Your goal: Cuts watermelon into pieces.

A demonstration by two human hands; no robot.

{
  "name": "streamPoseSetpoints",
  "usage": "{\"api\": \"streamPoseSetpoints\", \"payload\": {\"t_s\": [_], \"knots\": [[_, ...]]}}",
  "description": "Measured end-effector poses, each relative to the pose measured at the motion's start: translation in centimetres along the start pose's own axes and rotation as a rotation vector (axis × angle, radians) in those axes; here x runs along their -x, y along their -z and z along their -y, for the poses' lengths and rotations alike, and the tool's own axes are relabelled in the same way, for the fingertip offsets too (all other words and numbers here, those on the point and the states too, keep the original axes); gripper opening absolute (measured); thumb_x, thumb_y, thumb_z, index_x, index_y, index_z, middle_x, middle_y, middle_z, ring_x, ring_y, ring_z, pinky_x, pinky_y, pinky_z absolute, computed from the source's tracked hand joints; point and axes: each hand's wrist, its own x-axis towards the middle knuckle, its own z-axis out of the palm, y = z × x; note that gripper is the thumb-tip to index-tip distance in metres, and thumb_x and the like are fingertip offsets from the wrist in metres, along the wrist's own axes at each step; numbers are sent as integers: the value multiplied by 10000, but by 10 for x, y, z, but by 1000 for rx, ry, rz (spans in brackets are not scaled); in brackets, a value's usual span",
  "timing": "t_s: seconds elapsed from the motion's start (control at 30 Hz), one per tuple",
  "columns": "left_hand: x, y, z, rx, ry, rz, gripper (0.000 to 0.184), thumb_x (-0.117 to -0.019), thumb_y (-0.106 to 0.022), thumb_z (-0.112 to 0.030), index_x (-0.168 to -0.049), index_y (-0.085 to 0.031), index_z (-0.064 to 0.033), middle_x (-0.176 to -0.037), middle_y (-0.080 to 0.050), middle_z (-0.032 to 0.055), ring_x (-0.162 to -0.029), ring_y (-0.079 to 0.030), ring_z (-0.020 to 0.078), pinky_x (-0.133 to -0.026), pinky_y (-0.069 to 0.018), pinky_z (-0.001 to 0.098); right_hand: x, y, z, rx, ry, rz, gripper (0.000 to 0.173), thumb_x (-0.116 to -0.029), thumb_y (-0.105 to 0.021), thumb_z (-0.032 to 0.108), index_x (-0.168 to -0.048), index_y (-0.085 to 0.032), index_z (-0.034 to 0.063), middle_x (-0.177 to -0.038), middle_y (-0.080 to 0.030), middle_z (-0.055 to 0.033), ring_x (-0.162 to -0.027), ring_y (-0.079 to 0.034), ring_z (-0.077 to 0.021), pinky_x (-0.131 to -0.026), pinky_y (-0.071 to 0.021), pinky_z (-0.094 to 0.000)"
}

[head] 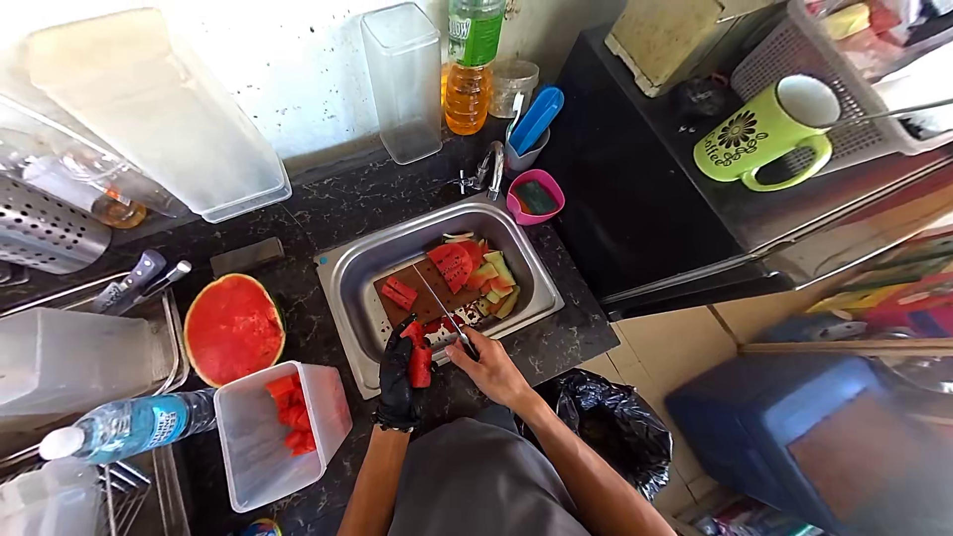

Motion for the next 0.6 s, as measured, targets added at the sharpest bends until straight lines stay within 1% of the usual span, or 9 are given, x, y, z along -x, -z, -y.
{"api": "streamPoseSetpoints", "payload": {"t_s": [0.07,0.13,0.2,0.23,0.27,0.3,0.4,0.5,0.6], "knots": [[-1,0,2,-13,-24,-32,398,-1047,-348,-128,-1412,-471,-28,-974,-682,103,-739,-688,147,-584,-588,266,3,-3,-3,-18,-1,-2,291,-1020,-592,359,-954,-604,75,-702,-509,43,-602,-488,-50,-580,-424,-242],[-3,1,4,-21,-29,-31,399,-1035,-360,-115,-1404,-473,-12,-970,-682,98,-743,-687,145,-597,-593,271,5,-8,-5,-39,-8,2,294,-1019,-595,355,-939,-603,73,-701,-525,35,-606,-507,-56,-581,-439,-247],[-3,2,7,-16,0,-22,377,-1043,-347,-107,-1373,-488,9,-958,-691,102,-749,-692,147,-611,-596,271,7,-11,-6,-51,-12,10,307,-1030,-578,363,-951,-612,68,-715,-546,23,-622,-527,-73,-597,-453,-263],[-3,3,7,-1,24,-23,350,-1053,-339,-101,-1336,-507,17,-953,-699,108,-753,-699,152,-615,-601,273,7,-12,-7,-57,-14,8,307,-1034,-569,360,-960,-619,66,-727,-561,18,-634,-541,-76,-608,-464,-266],[-3,3,8,7,45,-21,327,-1058,-334,-95,-1306,-517,15,-953,-698,103,-764,-698,151,-631,-601,276,7,-12,-8,-61,-18,6,306,-1037,-559,355,-970,-624,64,-741,-578,13,-650,-562,-78,-624,-481,-268],[-3,5,9,14,58,-6,325,-1050,-335,-92,-1302,-514,9,-967,-694,96,-781,-697,148,-651,-604,279,7,-11,-9,-63,-21,3,307,-1040,-552,352,-982,-628,61,-752,-595,10,-660,-576,-77,-633,-493,-266],[-5,10,13,33,59,46,390,-986,-398,-82,-1365,-461,-15,-1028,-685,90,-808,-702,152,-655,-611,295,6,-5,-12,-59,-35,-8,313,-1044,-551,356,-1006,-636,57,-779,-624,7,-677,-593,-73,-646,-504,-261],[-5,8,15,44,27,34,434,-973,-432,-44,-1406,-396,-50,-1064,-665,88,-805,-698,159,-634,-607,304,7,2,-15,-46,-51,-19,308,-1045,-548,361,-1004,-633,68,-776,-622,19,-666,-583,-60,-632,-490,-246],[-5,8,19,69,-27,23,471,-962,-485,-34,-1415,-358,-51,-1104,-654,106,-847,-696,175,-655,-607,312,11,4,-13,-42,-53,-6,314,-1053,-538,367,-1011,-635,71,-772,-632,25,-660,-588,-55,-626,-491,-242]]}}
